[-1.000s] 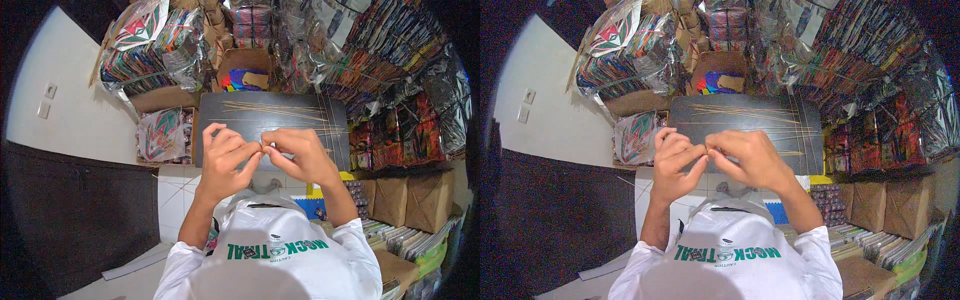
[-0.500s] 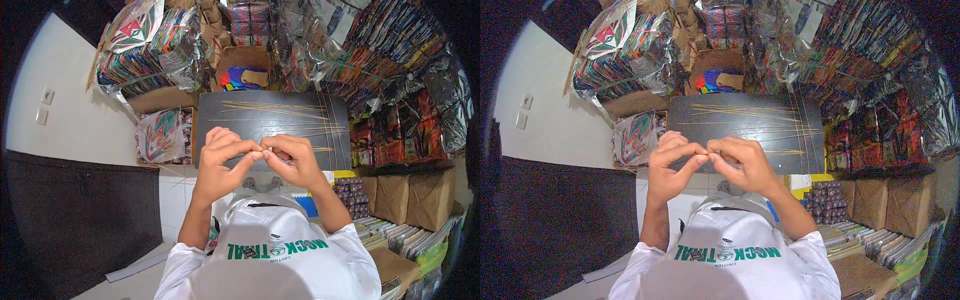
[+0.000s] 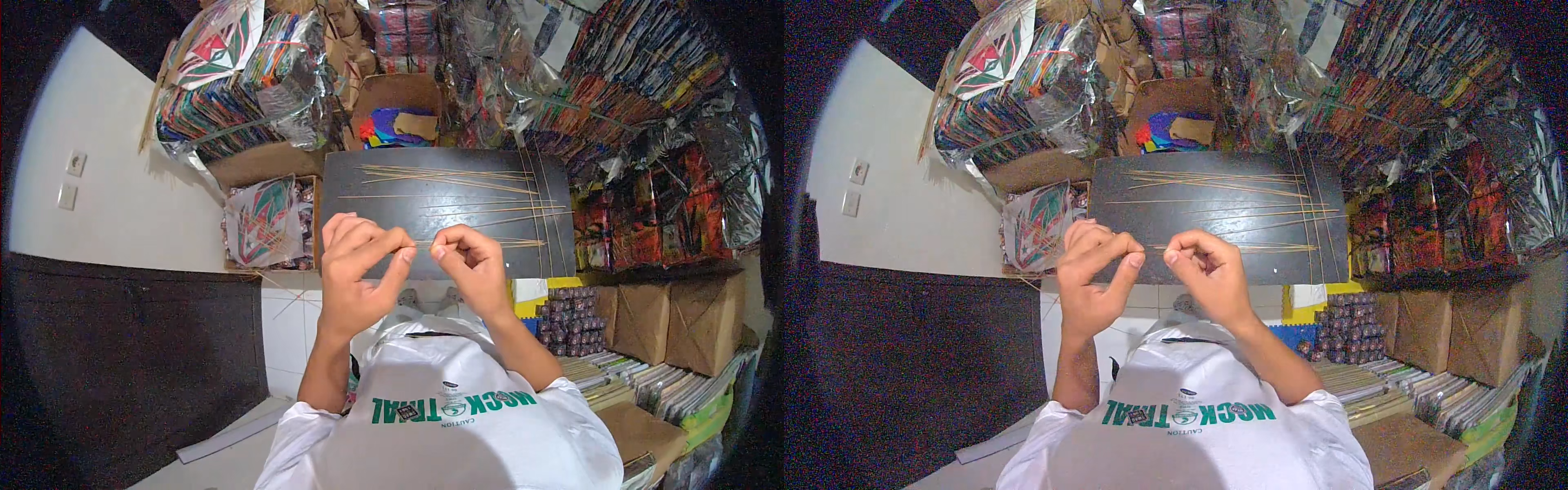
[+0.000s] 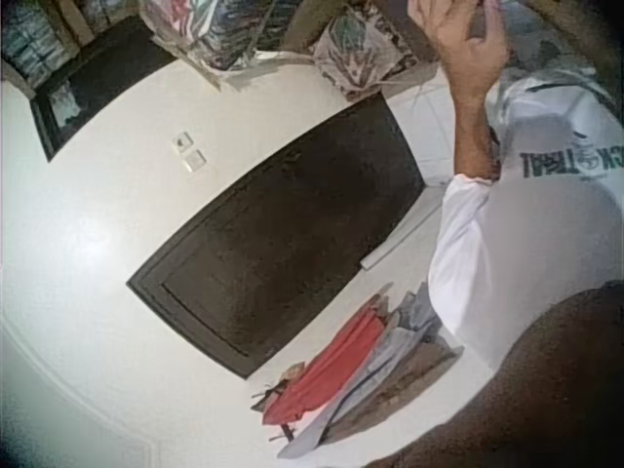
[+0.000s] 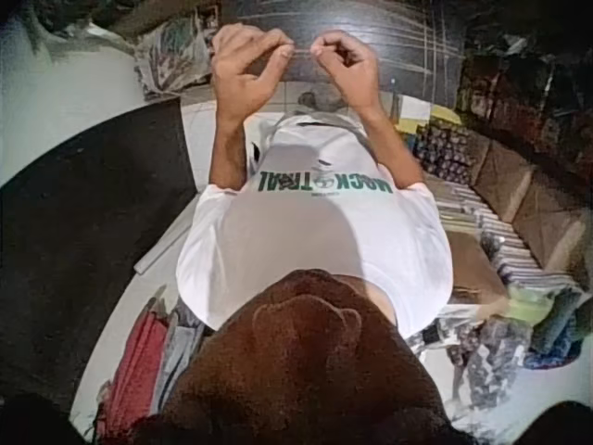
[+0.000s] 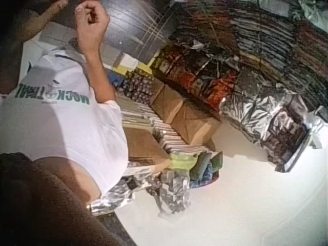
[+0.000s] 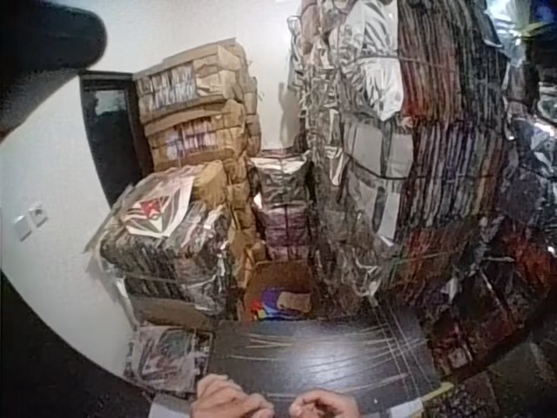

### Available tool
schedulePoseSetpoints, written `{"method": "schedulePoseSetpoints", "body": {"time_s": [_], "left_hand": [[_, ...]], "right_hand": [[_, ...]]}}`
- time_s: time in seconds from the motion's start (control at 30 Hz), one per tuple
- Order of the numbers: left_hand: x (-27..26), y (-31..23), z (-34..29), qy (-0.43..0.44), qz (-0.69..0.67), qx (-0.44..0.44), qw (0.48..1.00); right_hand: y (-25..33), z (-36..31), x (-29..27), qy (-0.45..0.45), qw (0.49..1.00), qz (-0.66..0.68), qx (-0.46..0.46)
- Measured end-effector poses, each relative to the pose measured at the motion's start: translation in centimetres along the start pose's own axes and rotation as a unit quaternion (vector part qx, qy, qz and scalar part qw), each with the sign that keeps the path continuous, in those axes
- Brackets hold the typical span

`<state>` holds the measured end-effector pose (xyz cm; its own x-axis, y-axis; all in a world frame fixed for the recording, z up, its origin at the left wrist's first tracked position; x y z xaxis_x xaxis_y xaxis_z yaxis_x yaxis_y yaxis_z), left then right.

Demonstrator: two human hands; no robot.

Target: The person assembles a kite frame using thin wooden sticks and red string. They tie the sticks together to form a cross shape and wrap the string around the intersection to secure the structure.

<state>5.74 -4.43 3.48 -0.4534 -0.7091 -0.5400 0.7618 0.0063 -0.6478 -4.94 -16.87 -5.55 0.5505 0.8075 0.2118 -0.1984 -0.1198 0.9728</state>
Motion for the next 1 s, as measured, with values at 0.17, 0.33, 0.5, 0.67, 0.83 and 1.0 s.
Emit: {"method": "schedulePoseSetpoints", "body": {"time_s": [0.17, 0.33, 0.5, 0.67, 0.83, 1.0], "left_hand": [[0.3, -0.6, -0.2, -0.005, 0.032, 0.005, 0.999], [0.4, -0.9, -0.6, -0.015, 0.042, 0.009, 0.999], [0.5, -1.2, -0.8, -0.015, 0.046, 0.01, 0.999], [0.8, -1.4, -1.0, -0.015, 0.048, 0.015, 0.999], [1.0, -1.8, -1.1, -0.013, 0.049, 0.026, 0.998], [1.5, -1.9, -1.3, -0.003, 0.051, 0.034, 0.998]], "right_hand": [[-0.7, -0.5, 0.6, -0.011, 0.998, 0.008, 0.064], [0.1, -0.7, 1.3, -0.011, 0.998, 0.009, 0.068], [0.8, -0.9, 1.4, -0.01, 0.996, 0.029, 0.08], [-0.1, -1.3, 1.3, -0.013, 0.985, 0.105, 0.138], [-0.7, -1.6, 1.4, -0.013, 0.969, 0.171, 0.179], [-0.8, -1.8, 1.3, -0.008, 0.954, 0.228, 0.194]]}}
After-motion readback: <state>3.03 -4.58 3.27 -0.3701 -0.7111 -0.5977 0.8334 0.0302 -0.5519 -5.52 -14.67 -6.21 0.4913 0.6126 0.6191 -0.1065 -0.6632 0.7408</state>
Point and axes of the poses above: each hand's wrist, its own z-axis towards the middle knuckle, its own x-axis out of the palm, y = z × x, the point moved 7 cm from there along z, towards the middle knuckle, and after that the axes turned 2 degrees about -z, right-handed, at the moved point
